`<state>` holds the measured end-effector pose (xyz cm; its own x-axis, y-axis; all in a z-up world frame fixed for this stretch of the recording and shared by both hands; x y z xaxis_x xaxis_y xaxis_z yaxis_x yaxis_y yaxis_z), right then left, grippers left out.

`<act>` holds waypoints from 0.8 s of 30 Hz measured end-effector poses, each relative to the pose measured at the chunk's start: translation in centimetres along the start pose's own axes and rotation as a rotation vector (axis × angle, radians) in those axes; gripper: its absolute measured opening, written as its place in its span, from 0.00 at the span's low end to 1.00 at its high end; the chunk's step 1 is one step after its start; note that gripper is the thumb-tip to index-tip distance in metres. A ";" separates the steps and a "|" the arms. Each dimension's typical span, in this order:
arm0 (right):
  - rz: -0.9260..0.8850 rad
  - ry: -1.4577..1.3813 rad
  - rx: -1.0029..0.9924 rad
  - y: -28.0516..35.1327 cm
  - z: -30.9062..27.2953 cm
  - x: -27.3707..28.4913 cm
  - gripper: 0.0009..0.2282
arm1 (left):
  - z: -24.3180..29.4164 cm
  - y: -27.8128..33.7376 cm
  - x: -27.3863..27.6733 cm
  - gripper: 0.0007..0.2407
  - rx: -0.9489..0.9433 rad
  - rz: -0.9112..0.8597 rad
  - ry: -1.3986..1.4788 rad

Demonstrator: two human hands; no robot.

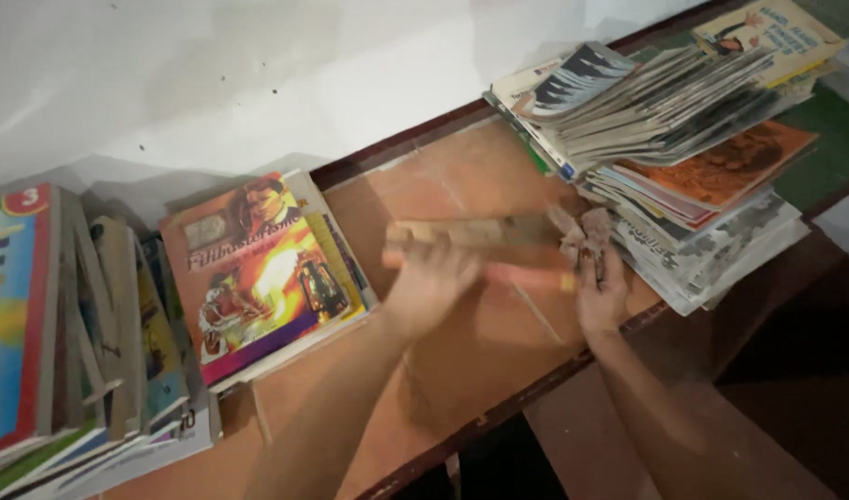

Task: Sorting and stacking various books and educational papers on the floor

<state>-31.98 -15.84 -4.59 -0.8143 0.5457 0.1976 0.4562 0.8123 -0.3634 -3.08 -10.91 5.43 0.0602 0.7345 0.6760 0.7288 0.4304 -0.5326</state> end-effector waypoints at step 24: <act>-0.511 1.056 0.581 7.9 -9.4 -2.4 0.18 | 7.1 10.1 1.5 0.13 0.874 0.058 0.440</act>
<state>-23.06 -8.83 0.60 -0.0547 0.3173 0.9467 -0.2551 0.9123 -0.3205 -0.47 -1.74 -2.57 0.4585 0.5820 0.6716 -0.0345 0.7668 -0.6409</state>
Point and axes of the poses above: each hand's wrist, its own y-axis away from the middle knuckle, its own x-axis out of the back of the hand, z = x × y, the point moved 3 cm from there along -y, towards the middle knuckle, and after that the axes turned 12 degrees about -x, right-handed, at the moved point
